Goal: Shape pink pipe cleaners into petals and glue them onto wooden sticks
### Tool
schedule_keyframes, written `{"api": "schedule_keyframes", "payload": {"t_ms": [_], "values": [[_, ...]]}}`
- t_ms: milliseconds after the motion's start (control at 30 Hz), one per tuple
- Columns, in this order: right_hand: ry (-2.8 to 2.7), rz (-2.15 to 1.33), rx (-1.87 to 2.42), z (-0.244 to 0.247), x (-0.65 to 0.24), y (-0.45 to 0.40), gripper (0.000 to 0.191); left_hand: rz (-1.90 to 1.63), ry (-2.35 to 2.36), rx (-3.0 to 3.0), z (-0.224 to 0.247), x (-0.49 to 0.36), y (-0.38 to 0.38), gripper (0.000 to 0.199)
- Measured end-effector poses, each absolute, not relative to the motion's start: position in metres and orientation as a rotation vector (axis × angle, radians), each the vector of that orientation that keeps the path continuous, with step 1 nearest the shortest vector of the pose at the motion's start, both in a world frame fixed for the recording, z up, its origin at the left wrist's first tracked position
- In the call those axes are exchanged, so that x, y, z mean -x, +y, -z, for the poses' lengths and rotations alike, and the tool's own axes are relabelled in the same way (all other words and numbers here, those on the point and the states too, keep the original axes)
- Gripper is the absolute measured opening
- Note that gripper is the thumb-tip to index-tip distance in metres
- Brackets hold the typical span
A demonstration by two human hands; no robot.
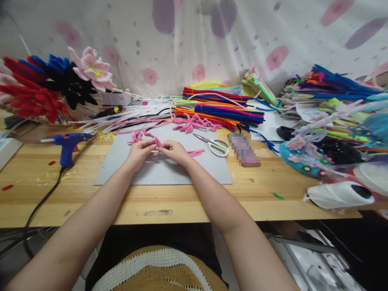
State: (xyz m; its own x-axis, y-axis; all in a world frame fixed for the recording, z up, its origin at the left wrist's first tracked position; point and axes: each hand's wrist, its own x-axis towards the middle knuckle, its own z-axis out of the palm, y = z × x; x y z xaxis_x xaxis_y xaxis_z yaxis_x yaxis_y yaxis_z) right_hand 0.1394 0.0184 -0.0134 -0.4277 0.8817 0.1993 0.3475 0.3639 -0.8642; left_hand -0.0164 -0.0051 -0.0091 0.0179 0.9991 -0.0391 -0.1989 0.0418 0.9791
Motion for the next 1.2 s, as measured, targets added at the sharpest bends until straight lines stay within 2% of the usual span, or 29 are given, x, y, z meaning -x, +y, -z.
{"api": "schedule_keyframes", "payload": {"t_ms": [200,533,867,1200], "values": [[-1.881,-1.245,1.003,0.0128,-0.1401,0.0168,0.026,-1.237,1.076,-0.994,0.0123,0.0180,-0.0024,0.039],[-1.733,-1.356,0.993,0.0156,-0.1395,0.0178,0.027,-1.217,1.031,-1.035,0.0123,0.0174,-0.0019,0.037],[-1.838,-1.084,1.056,0.0206,-0.1360,0.0201,0.025,-1.218,0.982,-1.019,0.0058,0.0148,-0.0069,0.025],[-1.997,-0.996,0.943,0.0173,-0.1387,0.0183,0.016,-1.285,1.044,-1.020,0.0087,0.0155,-0.0041,0.032]]}}
